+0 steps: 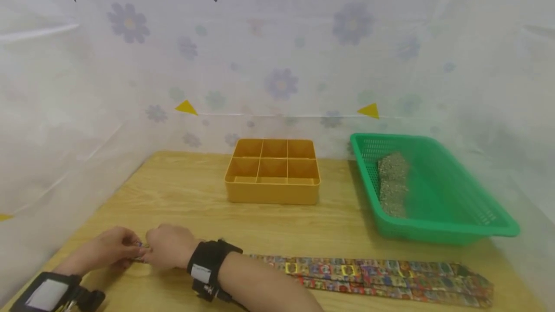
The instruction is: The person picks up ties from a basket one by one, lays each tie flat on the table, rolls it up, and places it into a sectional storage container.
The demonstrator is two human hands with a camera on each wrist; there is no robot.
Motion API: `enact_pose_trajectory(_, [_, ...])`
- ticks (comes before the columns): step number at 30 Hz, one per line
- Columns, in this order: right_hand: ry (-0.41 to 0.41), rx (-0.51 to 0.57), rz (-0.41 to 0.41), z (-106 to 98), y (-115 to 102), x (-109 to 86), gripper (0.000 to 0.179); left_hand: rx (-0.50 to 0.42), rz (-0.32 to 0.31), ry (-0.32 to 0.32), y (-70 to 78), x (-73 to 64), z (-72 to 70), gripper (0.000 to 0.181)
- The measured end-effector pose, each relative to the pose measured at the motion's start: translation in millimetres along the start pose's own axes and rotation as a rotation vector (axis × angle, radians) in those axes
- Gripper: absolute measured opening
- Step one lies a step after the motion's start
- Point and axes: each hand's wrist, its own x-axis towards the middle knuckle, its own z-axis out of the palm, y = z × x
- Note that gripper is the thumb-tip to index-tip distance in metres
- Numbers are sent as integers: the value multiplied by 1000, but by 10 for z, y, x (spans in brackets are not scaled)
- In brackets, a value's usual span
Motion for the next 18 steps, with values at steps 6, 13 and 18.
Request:
enact_pose_trajectory(6, [-62,148,-14,30,-35,88,16,-18,5,10,-28,2,8,18])
enact_pose_trajectory(13, [-86,431,86,45,-33,106,30,-1,-13,47,-12,-6,27,14])
enact_pose_trajectory(18, [-66,628,148,70,-20,122,27,19,37,86,5,-24,65,17])
